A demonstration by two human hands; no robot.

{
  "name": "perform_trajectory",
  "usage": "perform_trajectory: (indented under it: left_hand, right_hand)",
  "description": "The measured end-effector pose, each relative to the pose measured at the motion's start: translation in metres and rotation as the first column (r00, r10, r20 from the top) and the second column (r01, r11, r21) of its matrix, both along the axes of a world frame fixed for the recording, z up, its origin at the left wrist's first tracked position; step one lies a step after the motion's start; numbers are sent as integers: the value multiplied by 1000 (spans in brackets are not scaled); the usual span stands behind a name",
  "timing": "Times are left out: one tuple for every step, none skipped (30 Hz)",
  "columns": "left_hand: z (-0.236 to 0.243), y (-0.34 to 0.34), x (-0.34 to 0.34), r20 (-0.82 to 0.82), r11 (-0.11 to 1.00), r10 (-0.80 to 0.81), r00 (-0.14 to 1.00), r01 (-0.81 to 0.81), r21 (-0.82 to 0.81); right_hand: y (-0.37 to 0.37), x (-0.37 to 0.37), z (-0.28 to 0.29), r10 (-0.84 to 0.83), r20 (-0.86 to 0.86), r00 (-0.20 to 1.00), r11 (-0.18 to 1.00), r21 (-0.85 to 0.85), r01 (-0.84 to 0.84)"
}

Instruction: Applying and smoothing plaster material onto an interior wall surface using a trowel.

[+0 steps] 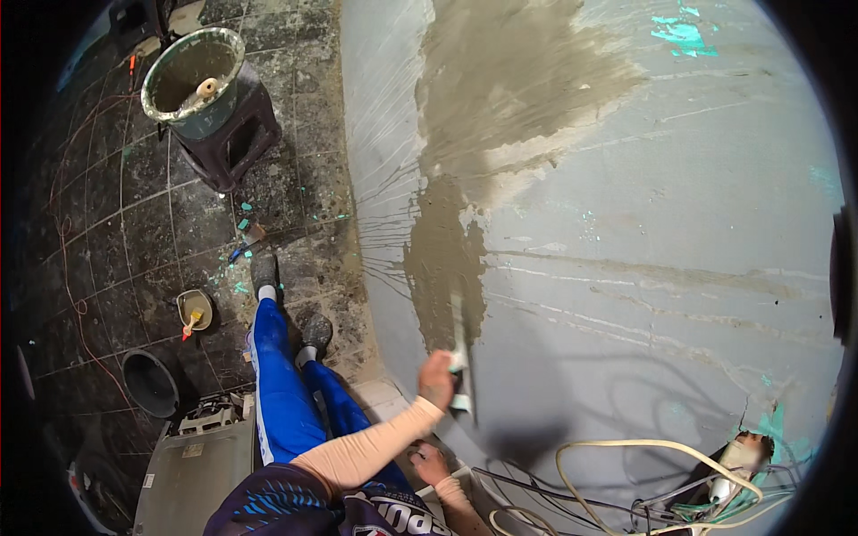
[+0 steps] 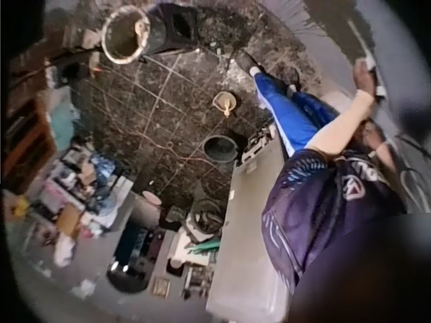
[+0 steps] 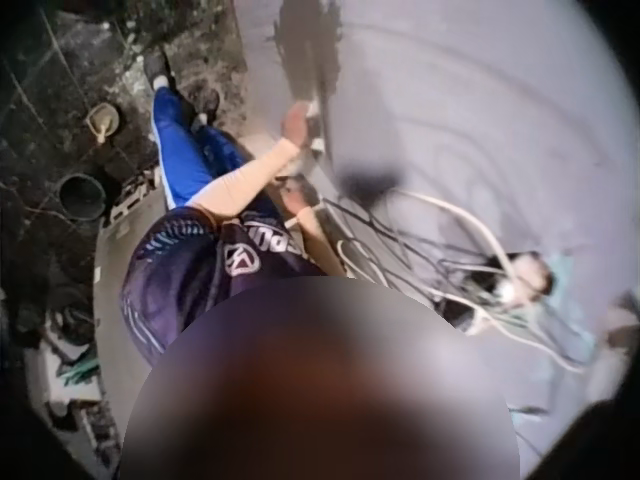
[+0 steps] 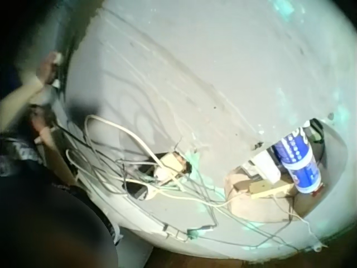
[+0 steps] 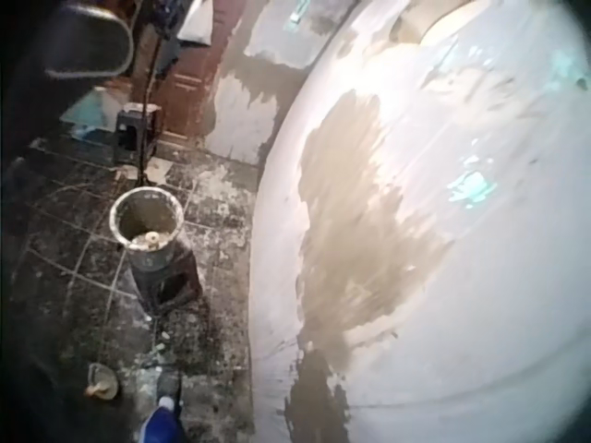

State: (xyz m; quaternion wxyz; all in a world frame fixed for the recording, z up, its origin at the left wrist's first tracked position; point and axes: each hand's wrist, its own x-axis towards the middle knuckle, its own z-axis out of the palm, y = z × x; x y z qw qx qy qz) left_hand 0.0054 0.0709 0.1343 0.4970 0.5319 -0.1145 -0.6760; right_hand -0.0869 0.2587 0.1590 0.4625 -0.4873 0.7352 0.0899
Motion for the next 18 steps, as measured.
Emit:
perform_trajectory:
  left_hand:
    - [-38, -1, 7, -164, 983, 143, 976, -121, 137]
    - [-99, -1, 5, 63, 988, 141, 988, -145, 61]
    - [-147, -2, -1, 280, 990, 140, 950, -142, -15]
    - [-142, -22, -13, -84, 962, 149, 985, -125, 241]
    - [-232, -21, 51, 273, 966, 217, 937, -247, 79]
    - [-230, -41, 32, 61, 939, 205, 977, -214, 270]
    - [-215, -67, 3, -239, 900, 190, 952, -72, 429]
    - [-275, -72, 66, 35, 941, 154, 987, -158, 298]
    - [-263, -93, 37, -65, 907, 109, 992, -73, 415]
    - [-249, -117, 12, -162, 856, 70, 984, 24, 516]
    - [-264, -128, 27, -58, 898, 50, 997, -20, 439]
    - [-263, -139, 24, 18, 933, 14, 1000, -19, 359]
    - [-261, -147, 25, 229, 935, -172, 958, 85, 344]
    - [-237, -148, 36, 322, 938, -242, 915, 136, 319]
    - [-251, -144, 31, 366, 953, -249, 897, 159, 259]
    - [-249, -138, 40, 418, 963, -250, 873, 178, 202]
    - [-221, -134, 24, 450, 971, -233, 862, 181, 156]
    - [-173, -131, -3, 465, 975, -221, 857, 199, 97]
  right_hand:
    - [-19, 18, 17, -73, 28, 997, 994, 84, 70]
    - [-20, 18, 19, -64, 22, 998, 995, 76, 62]
    - [-14, 12, 20, -40, 21, 999, 999, 16, 40]
    - [-1, -9, 25, -53, -30, 998, 998, -47, 52]
    - [-2, 19, 3, 4, 39, 999, 997, 76, -7]
    - [9, 1, 5, -22, -17, 1000, 997, 71, 23]
    - [18, -16, 16, -77, -50, 996, 996, 39, 79]
    - [12, 14, 6, -15, 99, 995, 999, 38, 11]
    - [19, 1, 11, -38, 44, 998, 999, 28, 37]
    - [25, -11, 15, -21, -21, 1000, 1000, 12, 21]
    - [24, -3, 10, 47, -1, 999, 999, 8, -47]
    - [24, -4, 8, 53, 3, 999, 999, 11, -53]
    - [24, -4, 4, -12, 43, 999, 998, 56, 9]
    - [27, -4, 3, -89, 73, 993, 991, 106, 81]
    - [28, -3, -2, -34, 83, 996, 998, 59, 29]
    - [31, 0, -5, -26, 108, 994, 997, 71, 18]
    - [35, -6, -4, -72, 100, 992, 994, 94, 63]
    - [38, -17, 0, -131, 73, 989, 987, 105, 123]
